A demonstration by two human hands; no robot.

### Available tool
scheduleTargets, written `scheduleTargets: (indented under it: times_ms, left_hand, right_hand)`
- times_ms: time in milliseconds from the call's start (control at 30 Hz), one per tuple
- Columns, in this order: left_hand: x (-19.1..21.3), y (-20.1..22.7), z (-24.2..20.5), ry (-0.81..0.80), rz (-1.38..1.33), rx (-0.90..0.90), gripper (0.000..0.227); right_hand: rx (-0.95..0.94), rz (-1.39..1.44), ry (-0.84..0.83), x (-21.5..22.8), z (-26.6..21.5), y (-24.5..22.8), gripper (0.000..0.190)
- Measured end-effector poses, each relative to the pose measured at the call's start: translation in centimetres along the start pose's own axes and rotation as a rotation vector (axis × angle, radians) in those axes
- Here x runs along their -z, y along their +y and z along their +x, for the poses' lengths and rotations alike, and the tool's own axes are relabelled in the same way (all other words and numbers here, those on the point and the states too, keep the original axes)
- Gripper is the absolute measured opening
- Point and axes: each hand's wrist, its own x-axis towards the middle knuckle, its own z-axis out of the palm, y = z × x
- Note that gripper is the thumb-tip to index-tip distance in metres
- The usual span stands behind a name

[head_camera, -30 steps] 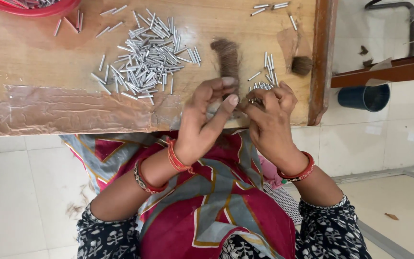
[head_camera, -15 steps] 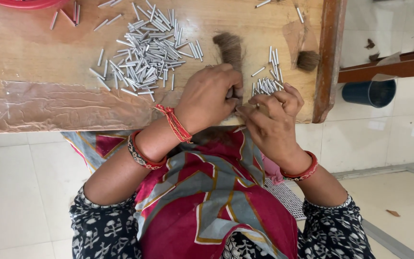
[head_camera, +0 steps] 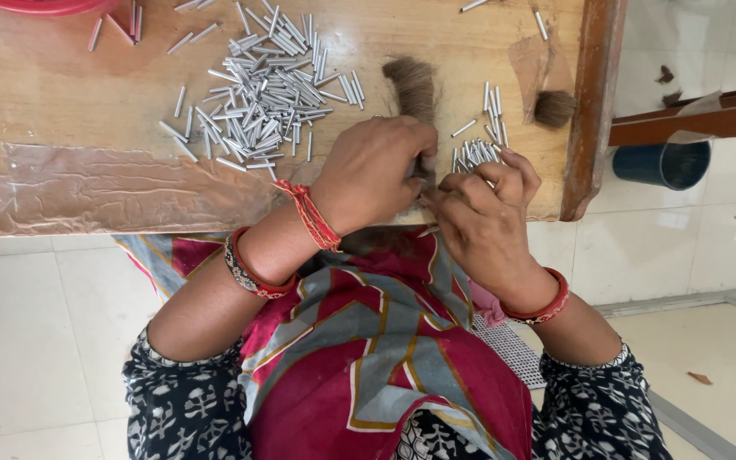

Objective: Assembling brushes by inserting bundles of hair bristles into small metal tubes on a workbench.

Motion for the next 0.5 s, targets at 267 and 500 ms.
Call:
scheduleTargets:
  times_ms: [267, 500]
  left_hand:
    - [-0.6, 0.9, 0.2, -0.031, 0.099, 0.071, 0.020]
    - [-1.2, 0.9, -0.8, 0.123, 0.152, -0.026, 0.024]
  right_hand:
    - [-0.001, 0.028, -0.072, 0.7, 0.1, -0.5, 0.014]
    - [-0.033, 0.085, -0.130, 1.1, -0.7, -1.3, 0.018]
